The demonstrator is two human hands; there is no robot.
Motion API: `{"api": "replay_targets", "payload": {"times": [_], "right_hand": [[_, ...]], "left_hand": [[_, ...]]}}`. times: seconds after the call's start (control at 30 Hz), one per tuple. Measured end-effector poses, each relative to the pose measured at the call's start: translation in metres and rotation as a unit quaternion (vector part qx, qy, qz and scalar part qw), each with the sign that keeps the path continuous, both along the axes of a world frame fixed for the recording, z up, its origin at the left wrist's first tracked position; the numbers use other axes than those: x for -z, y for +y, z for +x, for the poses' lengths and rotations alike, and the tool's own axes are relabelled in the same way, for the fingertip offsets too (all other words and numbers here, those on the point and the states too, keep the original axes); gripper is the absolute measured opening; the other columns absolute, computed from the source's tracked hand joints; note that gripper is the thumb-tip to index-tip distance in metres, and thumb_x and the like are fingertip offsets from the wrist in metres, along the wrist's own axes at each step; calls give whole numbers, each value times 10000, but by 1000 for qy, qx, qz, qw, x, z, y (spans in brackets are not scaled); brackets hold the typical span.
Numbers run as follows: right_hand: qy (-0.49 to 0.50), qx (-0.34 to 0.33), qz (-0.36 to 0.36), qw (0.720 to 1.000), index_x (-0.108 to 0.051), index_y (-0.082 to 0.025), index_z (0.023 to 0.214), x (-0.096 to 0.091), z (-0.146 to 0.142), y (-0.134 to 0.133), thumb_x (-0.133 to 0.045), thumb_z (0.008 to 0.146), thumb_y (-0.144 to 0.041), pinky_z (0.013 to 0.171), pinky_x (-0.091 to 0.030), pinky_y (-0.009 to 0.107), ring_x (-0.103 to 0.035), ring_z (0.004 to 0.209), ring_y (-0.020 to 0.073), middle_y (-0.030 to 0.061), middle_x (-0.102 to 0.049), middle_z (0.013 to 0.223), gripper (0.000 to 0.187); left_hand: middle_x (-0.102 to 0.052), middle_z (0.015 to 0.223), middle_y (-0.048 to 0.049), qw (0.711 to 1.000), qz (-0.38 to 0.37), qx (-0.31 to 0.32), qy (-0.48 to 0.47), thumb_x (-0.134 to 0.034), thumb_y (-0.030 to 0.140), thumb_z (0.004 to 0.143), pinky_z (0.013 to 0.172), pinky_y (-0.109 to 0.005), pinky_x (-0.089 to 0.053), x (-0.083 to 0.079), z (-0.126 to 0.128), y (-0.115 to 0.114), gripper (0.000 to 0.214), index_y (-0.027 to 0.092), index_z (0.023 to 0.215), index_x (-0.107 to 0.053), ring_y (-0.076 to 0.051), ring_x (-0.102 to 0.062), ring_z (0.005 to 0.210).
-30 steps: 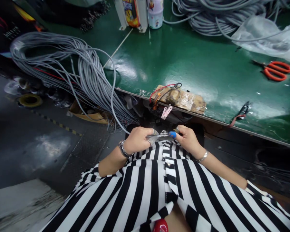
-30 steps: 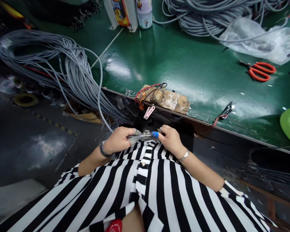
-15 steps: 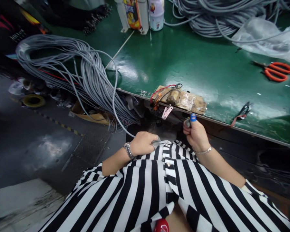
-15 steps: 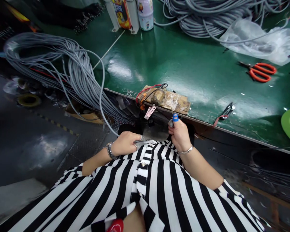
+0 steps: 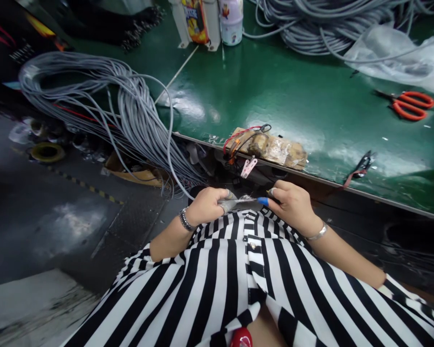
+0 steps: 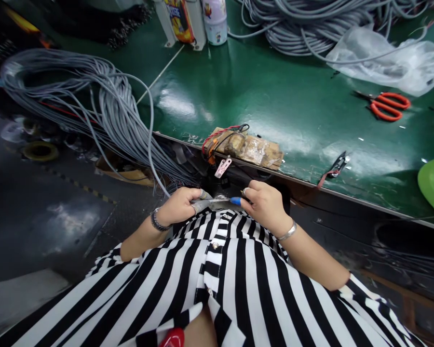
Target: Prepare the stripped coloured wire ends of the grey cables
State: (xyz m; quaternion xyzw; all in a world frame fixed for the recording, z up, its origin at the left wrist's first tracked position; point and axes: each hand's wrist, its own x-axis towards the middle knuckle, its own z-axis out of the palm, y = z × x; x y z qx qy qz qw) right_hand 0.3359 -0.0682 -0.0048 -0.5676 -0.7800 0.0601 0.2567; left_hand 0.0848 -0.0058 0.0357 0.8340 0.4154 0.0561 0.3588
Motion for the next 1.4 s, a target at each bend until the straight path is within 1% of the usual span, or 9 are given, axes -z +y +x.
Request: {"api": "replay_targets", "payload": {"times": [0.5,0.67,0.8,0.9,1.07,1.1,1.17,1.27,1.4], "right_hand": [[1,-63,-26,998,-562,-164,615,0,-5,9,-429,951,-469,577,-245,289,-437,623,145,46,-490,669,472],[96,-71,-56,991,-491,-170,575,8,-7,12,-441,936,-512,559,-254,279,-399,587,123,20,-445,648,500],[265,-84,-108,955,-393,-185,548,22,-16,13,-468,912,-549,535,-280,257,-377,548,106,-15,-385,604,519],[321,-62,-126,937,-374,-191,535,28,-24,14,-538,855,-590,532,-282,262,-361,545,108,-20,-377,586,538],[522,63,-135,840,-411,-210,611,28,-24,17,-302,918,-656,474,-283,264,-313,491,113,-22,-351,568,552],[525,76,-122,839,-418,-210,618,27,-22,16,-306,927,-636,479,-290,265,-323,494,115,-20,-357,572,538],[453,47,-98,885,-428,-204,605,24,-17,13,-431,916,-569,520,-310,269,-366,531,120,-12,-383,592,480],[256,0,-54,965,-418,-191,565,19,-11,6,-544,890,-462,552,-291,275,-390,571,123,1,-413,624,442],[89,34,9,995,-431,-185,553,14,-10,0,-529,907,-427,553,-264,283,-398,582,129,16,-450,634,440]], "left_hand": [[-738,790,-24,1000,16,21,12,-584,241,823,638,-208,-430,-3,0,-1,164,186,851,-736,-132,-641,688],[-744,816,-27,1000,9,27,9,-574,266,838,658,-208,-443,-1,-1,0,183,187,877,-735,-137,-656,717],[-744,815,-26,999,7,37,9,-579,253,830,657,-208,-439,-2,1,-1,177,185,881,-734,-137,-655,714],[-736,779,-21,999,18,31,26,-582,233,815,641,-209,-430,-2,2,-2,161,187,849,-733,-135,-649,690],[-739,775,-14,999,11,-1,36,-582,202,794,650,-213,-440,6,-1,-1,162,194,851,-734,-137,-655,694],[-738,774,-16,1000,-8,-16,20,-583,213,797,646,-212,-448,9,-2,1,163,184,858,-731,-136,-654,689],[-738,789,-27,996,-64,-46,-34,-587,256,815,648,-214,-472,15,-4,3,181,156,882,-722,-138,-652,693],[-734,810,-43,983,-128,-76,-110,-599,312,827,668,-226,-502,19,-5,6,224,126,892,-707,-143,-652,703],[-716,773,-39,980,-137,-78,-118,-613,325,825,648,-220,-491,17,-3,6,228,118,864,-701,-132,-633,673]]}}
